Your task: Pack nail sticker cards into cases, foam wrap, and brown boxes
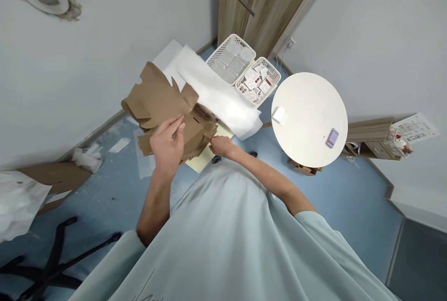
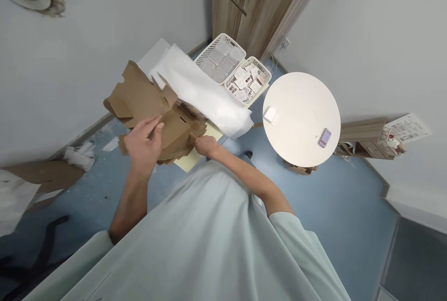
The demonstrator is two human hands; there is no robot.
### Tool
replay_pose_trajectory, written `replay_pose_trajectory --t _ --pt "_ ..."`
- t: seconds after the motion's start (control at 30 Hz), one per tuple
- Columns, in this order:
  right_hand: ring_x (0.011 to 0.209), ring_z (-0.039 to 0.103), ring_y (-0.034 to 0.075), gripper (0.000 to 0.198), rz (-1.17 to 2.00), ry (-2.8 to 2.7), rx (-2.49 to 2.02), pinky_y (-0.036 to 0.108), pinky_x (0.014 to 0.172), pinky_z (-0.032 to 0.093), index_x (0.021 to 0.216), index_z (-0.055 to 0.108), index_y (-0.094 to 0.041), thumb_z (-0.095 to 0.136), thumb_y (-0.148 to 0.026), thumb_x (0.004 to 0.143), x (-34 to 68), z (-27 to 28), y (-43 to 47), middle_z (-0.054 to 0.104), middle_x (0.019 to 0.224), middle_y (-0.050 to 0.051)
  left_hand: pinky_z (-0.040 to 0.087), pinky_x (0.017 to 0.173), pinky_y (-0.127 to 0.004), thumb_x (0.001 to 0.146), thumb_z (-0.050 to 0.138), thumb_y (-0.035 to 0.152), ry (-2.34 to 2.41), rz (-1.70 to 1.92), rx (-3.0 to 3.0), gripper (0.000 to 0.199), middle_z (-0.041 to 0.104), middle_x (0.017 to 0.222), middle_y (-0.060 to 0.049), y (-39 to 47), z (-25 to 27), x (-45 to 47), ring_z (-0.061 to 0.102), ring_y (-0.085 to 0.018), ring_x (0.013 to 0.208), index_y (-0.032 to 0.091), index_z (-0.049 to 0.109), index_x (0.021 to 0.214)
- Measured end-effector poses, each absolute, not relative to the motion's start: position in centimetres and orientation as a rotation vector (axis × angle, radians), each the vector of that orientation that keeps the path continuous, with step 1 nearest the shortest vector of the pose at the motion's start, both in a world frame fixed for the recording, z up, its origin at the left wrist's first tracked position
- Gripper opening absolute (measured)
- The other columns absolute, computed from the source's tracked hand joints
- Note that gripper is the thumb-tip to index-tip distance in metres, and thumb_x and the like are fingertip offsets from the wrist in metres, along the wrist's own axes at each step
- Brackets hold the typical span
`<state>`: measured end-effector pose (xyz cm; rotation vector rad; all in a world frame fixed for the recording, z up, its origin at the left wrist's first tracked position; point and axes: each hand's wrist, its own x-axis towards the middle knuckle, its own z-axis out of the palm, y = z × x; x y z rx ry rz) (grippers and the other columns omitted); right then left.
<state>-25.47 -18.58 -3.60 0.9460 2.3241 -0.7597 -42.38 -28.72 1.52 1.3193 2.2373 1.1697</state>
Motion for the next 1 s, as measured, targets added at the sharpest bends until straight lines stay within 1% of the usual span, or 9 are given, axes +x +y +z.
replay_pose_trajectory --t 0.07,0.13,0.27,0.33,0.43,0.5,0.63,0.77,1.0 --pt "0.119 0.080 0.030 0.050 -0.870 2.450 1.043 0.040 0.101 0.063 0.166 0.057 -0.024 0.053 -0.030 0.116 -23.9 -1.3 -17.5 0.084 0.131 0.013 0.057 0.127 -0.052 0.114 0.051 0.049 2.239 1.235 1.364 0.044 0.080 0.143 -0.006 -28.5 3.7 -42.0 0.072 -0.031 0.142 0.031 0.079 0.143" --pt "0.113 0.080 0.027 0.035 -1.027 2.618 1.185 0.035 0.100 0.061 0.141 0.076 -0.023 0.051 -0.036 0.119 -21.7 2.0 -16.0 0.083 0.126 0.010 0.057 0.129 -0.054 0.115 0.050 0.046 2.213 1.280 1.454 0.043 0.080 0.144 -0.005 -27.8 5.2 -41.3 0.070 -0.030 0.146 0.032 0.078 0.145" --pt "0.093 0.075 0.021 0.055 -1.233 2.899 1.625 0.032 0.090 0.059 0.110 0.082 -0.022 0.047 -0.063 0.118 -15.9 9.3 -12.9 0.079 0.105 0.007 0.056 0.131 -0.055 0.118 0.049 0.036 1.992 1.372 1.786 0.041 0.080 0.145 -0.004 -25.3 6.2 -38.5 0.068 -0.029 0.150 0.032 0.078 0.146" --pt "0.086 0.071 0.020 0.063 -1.311 2.960 1.790 0.032 0.082 0.058 0.102 0.082 -0.022 0.053 -0.077 0.111 -12.8 11.8 -11.8 0.077 0.097 0.006 0.057 0.130 -0.055 0.119 0.047 0.031 1.832 1.380 1.966 0.042 0.079 0.147 -0.005 -23.6 6.0 -36.5 0.067 -0.029 0.151 0.031 0.076 0.149" --pt "0.077 0.066 0.019 0.066 -1.355 2.925 2.025 0.032 0.073 0.054 0.093 0.080 -0.022 0.067 -0.086 0.098 -8.3 13.1 -10.6 0.076 0.087 0.005 0.058 0.129 -0.054 0.119 0.044 0.027 1.611 1.314 2.190 0.045 0.078 0.150 -0.005 -21.0 5.6 -32.7 0.065 -0.029 0.153 0.031 0.072 0.155" --pt "0.072 0.063 0.018 0.066 -1.326 2.865 2.201 0.032 0.069 0.051 0.088 0.078 -0.022 0.069 -0.088 0.095 -5.2 12.4 -9.8 0.074 0.081 0.003 0.058 0.129 -0.053 0.120 0.043 0.025 1.492 1.231 2.292 0.048 0.077 0.153 -0.006 -19.3 5.3 -29.7 0.063 -0.028 0.155 0.030 0.068 0.160" --pt "0.066 0.060 0.018 0.062 -1.249 2.670 2.539 0.032 0.067 0.048 0.080 0.071 -0.023 0.063 -0.081 0.100 2.4 9.4 -8.5 0.067 0.071 0.001 0.057 0.130 -0.049 0.118 0.039 0.016 1.283 1.117 2.423 0.054 0.074 0.157 -0.007 -15.3 4.1 -22.6 0.060 -0.026 0.158 0.029 0.061 0.166" --pt "0.062 0.056 0.017 0.054 -1.240 2.393 2.796 0.031 0.064 0.043 0.081 0.067 -0.024 0.063 -0.074 0.100 11.7 5.1 -7.8 0.060 0.065 -0.002 0.057 0.129 -0.047 0.115 0.034 0.008 1.102 0.936 2.477 0.062 0.071 0.161 -0.008 -11.1 0.6 -14.2 0.055 -0.023 0.161 0.028 0.057 0.169" --pt "0.055 0.054 0.017 0.059 -1.603 1.786 3.090 0.031 0.058 0.044 0.080 0.063 -0.025 0.068 -0.082 0.090 25.9 -5.0 -8.2 0.062 0.064 -0.001 0.055 0.130 -0.049 0.109 0.036 0.001 0.806 0.588 2.469 0.064 0.066 0.165 -0.014 -5.5 -9.4 -0.5 0.049 -0.024 0.166 0.021 0.061 0.165"
